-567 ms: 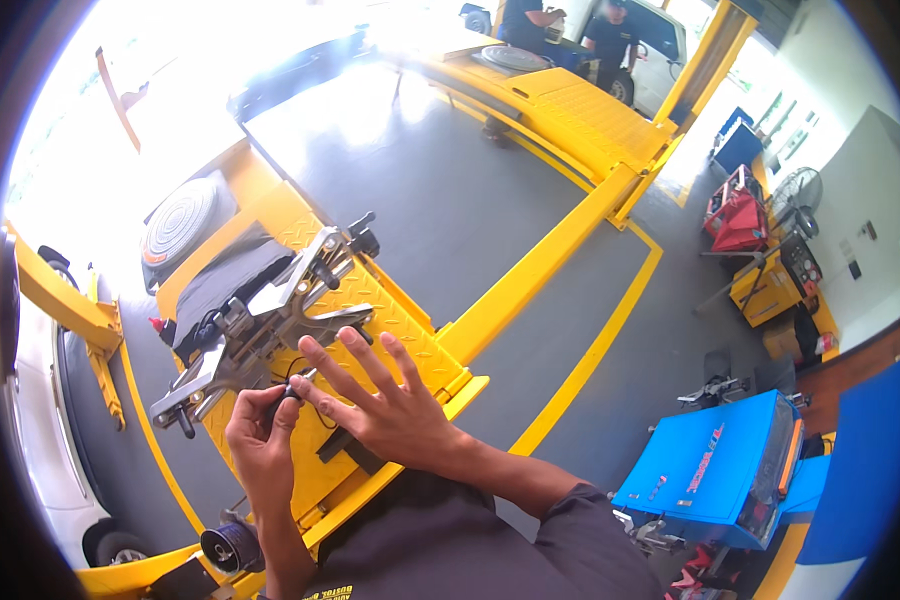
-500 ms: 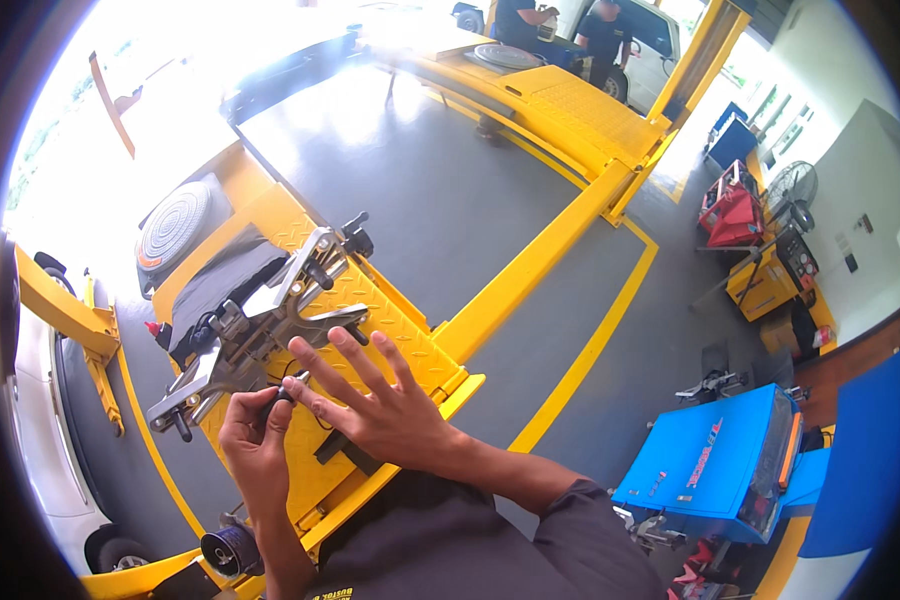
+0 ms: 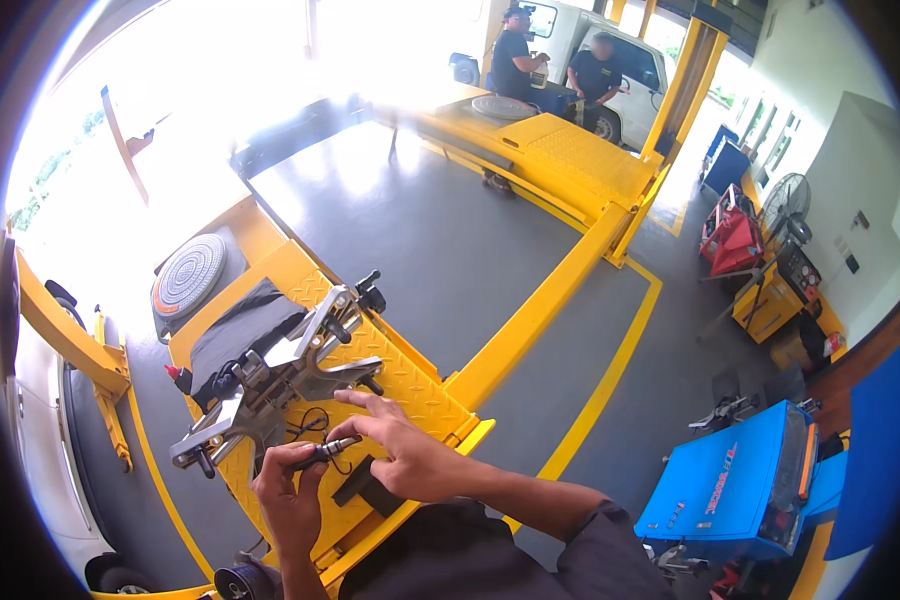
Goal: The person removes a wheel alignment sensor from its mounting stand on a car lift, unscrews a threaded component by hand, and carries it to a tool cart where they wipe the part with a green cloth.
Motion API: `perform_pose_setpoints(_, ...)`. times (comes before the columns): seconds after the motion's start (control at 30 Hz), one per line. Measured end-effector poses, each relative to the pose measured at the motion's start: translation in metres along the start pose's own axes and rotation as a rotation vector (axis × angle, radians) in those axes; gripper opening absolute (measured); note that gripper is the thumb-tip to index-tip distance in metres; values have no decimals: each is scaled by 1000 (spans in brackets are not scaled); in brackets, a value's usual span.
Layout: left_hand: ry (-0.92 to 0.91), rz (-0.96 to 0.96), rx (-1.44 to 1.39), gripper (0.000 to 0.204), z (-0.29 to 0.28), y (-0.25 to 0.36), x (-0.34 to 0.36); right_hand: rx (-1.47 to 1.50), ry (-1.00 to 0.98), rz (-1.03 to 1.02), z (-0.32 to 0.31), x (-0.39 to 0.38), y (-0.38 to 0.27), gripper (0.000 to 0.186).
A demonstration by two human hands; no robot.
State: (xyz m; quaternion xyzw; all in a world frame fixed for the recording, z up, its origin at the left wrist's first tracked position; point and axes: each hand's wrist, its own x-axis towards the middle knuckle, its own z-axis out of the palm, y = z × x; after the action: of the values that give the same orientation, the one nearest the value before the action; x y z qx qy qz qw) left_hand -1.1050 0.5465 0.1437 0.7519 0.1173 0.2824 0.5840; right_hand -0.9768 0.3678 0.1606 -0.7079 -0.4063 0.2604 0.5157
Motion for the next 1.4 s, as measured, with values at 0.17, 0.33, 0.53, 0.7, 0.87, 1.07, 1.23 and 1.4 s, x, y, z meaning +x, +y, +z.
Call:
perform_pose_setpoints(0.17,45,54,52,19,1,-6,-7,851,-102,286,2,-6,12,68)
perform_pose_setpoints(0.33,58,95,78,23,-2,-11,-10,1311,-78,218,32,-15,28,83)
perform_pose_setpoints(0.53,148,121,87,19,7,-11,-11,1480,-90,82,56,-25,22,95)
perform_pose_setpoints(0.7,175,133,96,18,14,-11,-9,1456,-43,88,62,-22,18,108)
perform_pose_setpoints(0.87,200,179,154,16,16,-9,-10,1382,-22,76,63,-19,17,110)
perform_pose_setpoints(1.07,244,197,178,16,16,-13,-11,1376,-100,-4,66,-17,23,100)
perform_pose_setpoints(1.23,265,172,187,16,17,-18,-14,1401,-119,-18,71,-19,27,99)
perform_pose_setpoints(1.4,247,85,56,17,16,-17,-19,1354,-92,-23,73,-16,28,100)
